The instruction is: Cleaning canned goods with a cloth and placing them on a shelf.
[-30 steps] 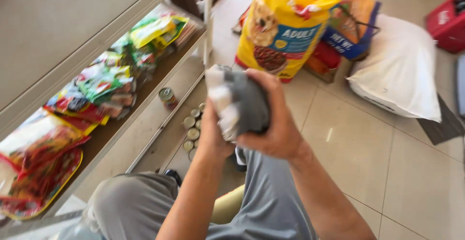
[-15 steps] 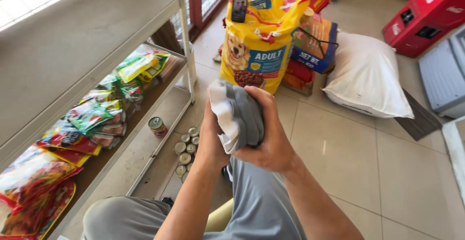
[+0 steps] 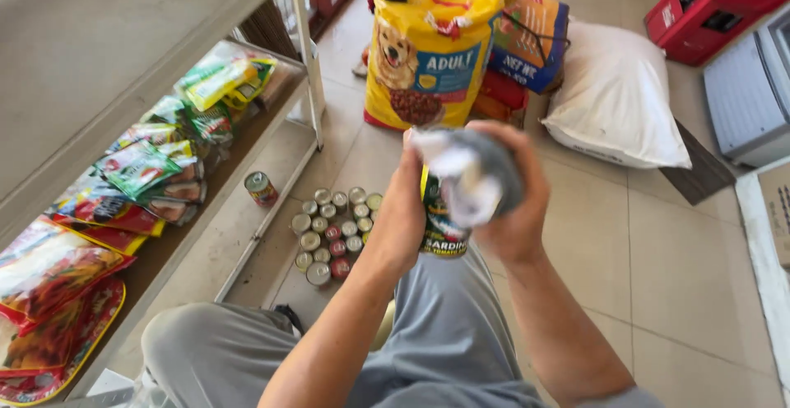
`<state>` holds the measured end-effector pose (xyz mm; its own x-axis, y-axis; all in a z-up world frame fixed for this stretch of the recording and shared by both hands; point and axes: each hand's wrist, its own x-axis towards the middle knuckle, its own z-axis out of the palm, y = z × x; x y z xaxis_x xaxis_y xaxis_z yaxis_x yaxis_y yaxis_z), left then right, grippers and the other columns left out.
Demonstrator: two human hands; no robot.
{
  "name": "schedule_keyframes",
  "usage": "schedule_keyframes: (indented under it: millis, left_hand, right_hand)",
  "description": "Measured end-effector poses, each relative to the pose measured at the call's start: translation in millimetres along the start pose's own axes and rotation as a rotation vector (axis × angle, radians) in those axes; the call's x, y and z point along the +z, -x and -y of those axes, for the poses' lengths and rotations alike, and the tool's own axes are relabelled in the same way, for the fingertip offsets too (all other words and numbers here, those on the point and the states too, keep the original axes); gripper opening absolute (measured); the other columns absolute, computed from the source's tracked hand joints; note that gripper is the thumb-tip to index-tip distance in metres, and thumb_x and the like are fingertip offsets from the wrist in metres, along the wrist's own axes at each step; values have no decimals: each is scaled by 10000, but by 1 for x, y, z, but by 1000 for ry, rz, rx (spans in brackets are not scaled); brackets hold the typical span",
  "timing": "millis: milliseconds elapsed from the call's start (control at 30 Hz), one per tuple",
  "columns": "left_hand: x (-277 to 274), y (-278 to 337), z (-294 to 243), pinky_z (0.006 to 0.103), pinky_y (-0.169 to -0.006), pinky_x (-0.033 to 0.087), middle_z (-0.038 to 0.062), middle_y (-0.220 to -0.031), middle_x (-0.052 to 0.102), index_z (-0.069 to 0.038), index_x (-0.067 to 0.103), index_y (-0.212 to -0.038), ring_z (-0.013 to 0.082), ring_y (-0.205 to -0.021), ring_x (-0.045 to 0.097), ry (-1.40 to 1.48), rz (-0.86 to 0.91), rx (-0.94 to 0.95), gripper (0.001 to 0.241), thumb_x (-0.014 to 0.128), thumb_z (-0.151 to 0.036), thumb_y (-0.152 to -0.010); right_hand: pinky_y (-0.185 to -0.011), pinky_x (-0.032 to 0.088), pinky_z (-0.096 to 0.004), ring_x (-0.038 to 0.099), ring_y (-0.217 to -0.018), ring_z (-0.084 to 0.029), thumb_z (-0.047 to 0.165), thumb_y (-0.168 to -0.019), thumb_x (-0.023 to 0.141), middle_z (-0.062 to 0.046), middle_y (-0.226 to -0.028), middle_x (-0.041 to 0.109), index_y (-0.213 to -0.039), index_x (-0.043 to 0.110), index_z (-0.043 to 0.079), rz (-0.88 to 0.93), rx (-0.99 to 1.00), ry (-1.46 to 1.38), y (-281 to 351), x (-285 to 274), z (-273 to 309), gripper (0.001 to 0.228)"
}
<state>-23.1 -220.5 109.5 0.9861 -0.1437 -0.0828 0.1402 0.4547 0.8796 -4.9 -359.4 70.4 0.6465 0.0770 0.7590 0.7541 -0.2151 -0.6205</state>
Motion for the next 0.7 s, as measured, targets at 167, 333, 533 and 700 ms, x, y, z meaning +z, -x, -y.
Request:
schedule_keyframes:
  millis: [167,333,533,700]
  left_hand:
    - [-7,-9,-7,286,-1017,463,125,-1382,659,21,610,-1351,175,-1176,615,197,47,-34,798,345,-597,-921]
    - [-18,-23,-2,338,-1158,349,123,-1542,502,-13,423,-1528,225,-1363,494,196,104,158,855,346,-620,-932]
    - [-13,-17,-29,317,-999,454,159,-1377,662,21,584,-1396,239,-1178,622,183,58,-28,961,289,-691,-823]
    - [-21,-15,-26,404,-1184,378,171,-1450,577,-2,510,-1464,290,-1354,538,175,78,137,884,279,-677,-942]
  right_hand:
    - [-1150,382,-362,551,-1252,-207,243,-823,854,-147,-1345,571,-1406,515,6,-123,21,28,-4,21,20,715]
    - [-1153,364,-432,569,-1268,-289,167,-744,943,-221,-1351,578,-1377,504,-54,-48,-103,-35,-14,28,-2,802]
    - [-1209,356,-437,548,-1281,-230,141,-890,820,-172,-1379,552,-1435,442,2,-111,-132,-73,-32,39,13,678]
    - [-1293,231,-451,480,-1371,-233,211,-763,935,-178,-1458,480,-1500,317,-49,68,-81,-135,-16,36,2,996]
